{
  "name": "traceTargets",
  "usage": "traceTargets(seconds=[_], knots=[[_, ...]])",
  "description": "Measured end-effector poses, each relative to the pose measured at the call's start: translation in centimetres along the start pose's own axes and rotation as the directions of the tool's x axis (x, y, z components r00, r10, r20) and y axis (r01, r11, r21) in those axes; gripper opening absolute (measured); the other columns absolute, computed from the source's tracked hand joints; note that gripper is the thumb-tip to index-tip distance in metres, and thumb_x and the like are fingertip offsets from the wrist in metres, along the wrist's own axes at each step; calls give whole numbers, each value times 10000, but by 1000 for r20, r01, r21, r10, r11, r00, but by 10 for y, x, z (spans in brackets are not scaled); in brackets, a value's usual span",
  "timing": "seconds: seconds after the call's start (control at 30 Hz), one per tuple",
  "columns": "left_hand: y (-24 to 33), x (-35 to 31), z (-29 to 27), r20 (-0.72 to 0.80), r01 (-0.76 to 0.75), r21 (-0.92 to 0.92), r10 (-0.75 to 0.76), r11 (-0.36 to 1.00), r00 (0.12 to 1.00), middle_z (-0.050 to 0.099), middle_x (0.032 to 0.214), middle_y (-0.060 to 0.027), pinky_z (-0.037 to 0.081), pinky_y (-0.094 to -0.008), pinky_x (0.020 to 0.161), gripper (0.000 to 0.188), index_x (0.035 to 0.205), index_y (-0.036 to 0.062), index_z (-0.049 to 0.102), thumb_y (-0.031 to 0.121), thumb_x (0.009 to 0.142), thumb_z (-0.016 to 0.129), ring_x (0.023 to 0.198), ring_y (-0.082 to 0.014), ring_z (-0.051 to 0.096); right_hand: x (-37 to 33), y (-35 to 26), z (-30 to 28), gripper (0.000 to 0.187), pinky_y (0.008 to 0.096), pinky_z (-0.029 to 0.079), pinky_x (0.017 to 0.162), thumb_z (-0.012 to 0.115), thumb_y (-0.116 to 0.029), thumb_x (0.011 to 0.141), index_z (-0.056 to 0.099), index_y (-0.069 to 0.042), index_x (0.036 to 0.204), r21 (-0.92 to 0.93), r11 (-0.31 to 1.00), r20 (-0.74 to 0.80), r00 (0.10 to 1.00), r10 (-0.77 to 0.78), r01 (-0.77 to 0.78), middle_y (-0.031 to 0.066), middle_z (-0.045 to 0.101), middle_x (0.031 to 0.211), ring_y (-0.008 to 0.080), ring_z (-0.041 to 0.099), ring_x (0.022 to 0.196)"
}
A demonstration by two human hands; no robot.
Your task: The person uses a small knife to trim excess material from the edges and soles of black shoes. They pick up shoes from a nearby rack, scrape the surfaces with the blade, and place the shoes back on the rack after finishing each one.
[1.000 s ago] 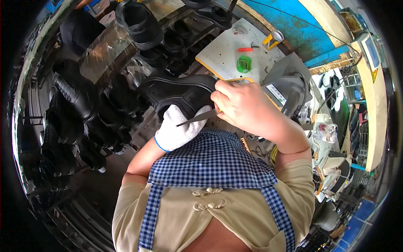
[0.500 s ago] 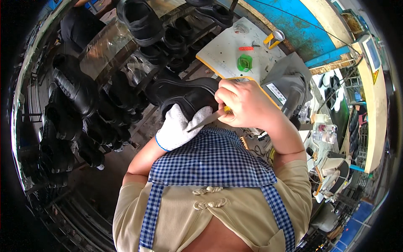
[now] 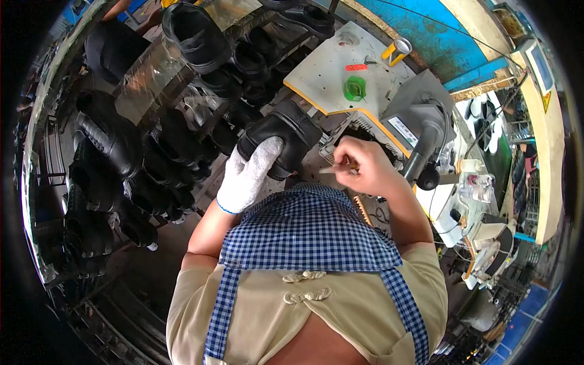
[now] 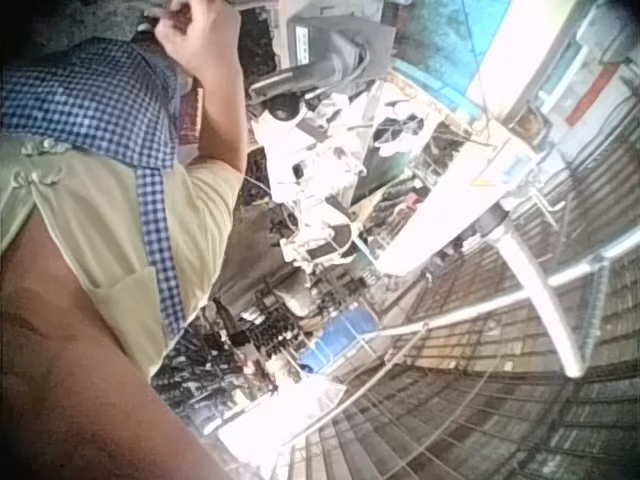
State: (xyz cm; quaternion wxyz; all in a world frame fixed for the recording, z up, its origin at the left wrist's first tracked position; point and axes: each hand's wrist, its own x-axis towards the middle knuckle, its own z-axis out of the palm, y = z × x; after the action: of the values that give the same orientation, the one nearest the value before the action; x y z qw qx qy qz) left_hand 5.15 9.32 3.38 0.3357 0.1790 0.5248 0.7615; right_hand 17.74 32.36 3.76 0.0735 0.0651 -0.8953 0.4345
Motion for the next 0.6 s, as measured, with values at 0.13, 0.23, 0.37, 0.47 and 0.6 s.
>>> traceTargets(seconds=[0.13,0.23,0.37,0.47,0.6], knots=[[-3,6,4,-30,54,-164,-60,985,998,685,1063,-89,548,-303,793,330,1219,4,606,202,957,618,894,-165,665,-4,1,6,70,195,385,574,645,-45,930,590,-13,958,310,945,-226,957,182,-107,-39,530,764,17,467,661],[1,9,9,-18,122,-259,-131,958,991,678,1028,-112,584,-309,669,332,1215,-10,591,210,967,599,820,-178,674,-7,12,9,149,192,381,559,693,-91,916,612,-6,1008,422,874,-193,918,347,-242,-6,576,756,5,448,623],[-9,23,5,33,171,-254,-168,952,985,693,986,-128,600,-322,677,368,1207,-43,596,223,953,606,791,-193,686,-5,7,12,533,182,335,529,810,-70,785,610,-62,1279,231,970,-265,953,144,-82,-41,563,871,18,383,574],[-12,40,2,68,253,-274,-244,928,967,702,979,-130,599,-322,723,377,1200,-56,605,217,939,617,812,-206,698,11,1,0,872,185,407,578,883,-118,689,456,-99,1450,131,989,-177,980,92,-69,32,563,1202,35,458,647],[-3,69,8,142,430,-343,-407,835,902,709,1021,-146,596,-314,766,344,1148,-46,625,228,939,618,860,-220,714,39,28,8,966,354,382,1066,897,-185,669,365,-100,1472,448,893,-103,990,97,-41,122,534,1335,221,528,1214]])
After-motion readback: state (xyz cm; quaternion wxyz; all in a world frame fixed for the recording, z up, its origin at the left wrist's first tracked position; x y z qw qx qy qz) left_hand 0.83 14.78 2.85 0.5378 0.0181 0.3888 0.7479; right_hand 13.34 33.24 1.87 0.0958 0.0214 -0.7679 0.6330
